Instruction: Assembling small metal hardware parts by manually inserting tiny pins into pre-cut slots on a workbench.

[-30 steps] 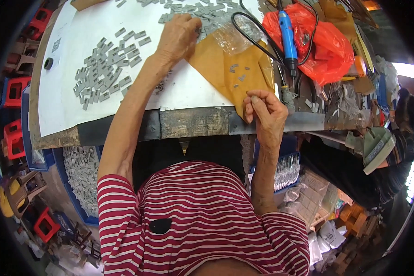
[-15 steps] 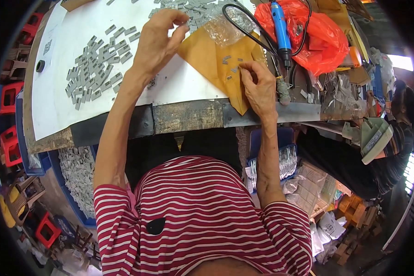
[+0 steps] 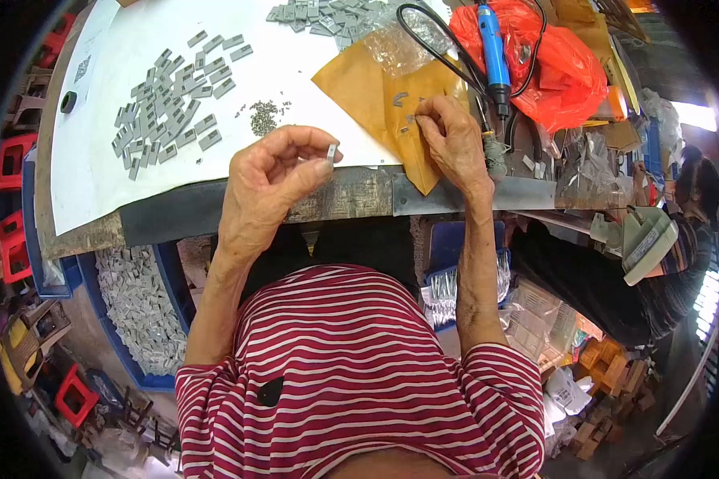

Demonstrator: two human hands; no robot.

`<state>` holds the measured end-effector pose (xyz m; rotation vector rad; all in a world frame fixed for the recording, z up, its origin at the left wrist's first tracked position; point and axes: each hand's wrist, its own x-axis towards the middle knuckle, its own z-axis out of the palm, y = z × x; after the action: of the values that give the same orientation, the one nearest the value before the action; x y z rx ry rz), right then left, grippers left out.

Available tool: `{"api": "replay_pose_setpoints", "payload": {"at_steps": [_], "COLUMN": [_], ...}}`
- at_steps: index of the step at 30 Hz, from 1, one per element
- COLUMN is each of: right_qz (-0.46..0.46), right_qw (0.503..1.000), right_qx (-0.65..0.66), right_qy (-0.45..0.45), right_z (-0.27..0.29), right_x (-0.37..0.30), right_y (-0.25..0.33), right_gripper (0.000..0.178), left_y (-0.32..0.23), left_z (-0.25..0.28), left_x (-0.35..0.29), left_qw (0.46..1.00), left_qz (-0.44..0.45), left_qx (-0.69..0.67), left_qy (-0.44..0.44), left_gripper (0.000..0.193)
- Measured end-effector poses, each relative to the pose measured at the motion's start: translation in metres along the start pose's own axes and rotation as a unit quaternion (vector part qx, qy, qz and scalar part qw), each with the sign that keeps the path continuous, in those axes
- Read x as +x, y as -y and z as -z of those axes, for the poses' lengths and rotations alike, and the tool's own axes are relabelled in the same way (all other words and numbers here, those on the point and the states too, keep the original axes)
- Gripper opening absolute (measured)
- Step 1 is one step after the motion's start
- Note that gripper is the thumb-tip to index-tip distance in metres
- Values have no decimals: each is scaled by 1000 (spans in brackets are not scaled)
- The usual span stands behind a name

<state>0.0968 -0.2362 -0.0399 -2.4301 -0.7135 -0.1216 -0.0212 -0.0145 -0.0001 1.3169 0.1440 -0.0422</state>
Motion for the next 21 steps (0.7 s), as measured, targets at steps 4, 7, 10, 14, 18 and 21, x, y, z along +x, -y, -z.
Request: {"api": "replay_pose_setpoints", "payload": {"at_steps": [4, 7, 10, 14, 18, 21], "right_qz": [33, 33, -35, -28, -18, -20], "right_qw": [998, 998, 999, 999, 1000, 999], "right_qx": [-41, -43, 7, 3, -10, -19], "right_qy": [-26, -37, -10, -16, -22, -27], "right_z": [-2, -5, -3, -6, -6, -7], "right_x": [-1, -3, -5, -7, -7, -8], "right_y": [0, -1, 4, 2, 5, 6], "right_gripper": [6, 7, 7, 8, 9, 8], "left_y": [7, 10, 12, 15, 19, 20], "left_z": [3, 5, 2, 1, 0, -3], "left_x": [-8, -11, -12, -14, -16, -18], "left_qw": [998, 995, 992, 992, 991, 991], "left_qz": [41, 65, 63, 56, 68, 68], "left_qx": [-41, -71, -100, -105, -111, -109], "left_qy": [19, 28, 31, 36, 38, 33], "left_gripper": [21, 22, 22, 23, 23, 22]}}
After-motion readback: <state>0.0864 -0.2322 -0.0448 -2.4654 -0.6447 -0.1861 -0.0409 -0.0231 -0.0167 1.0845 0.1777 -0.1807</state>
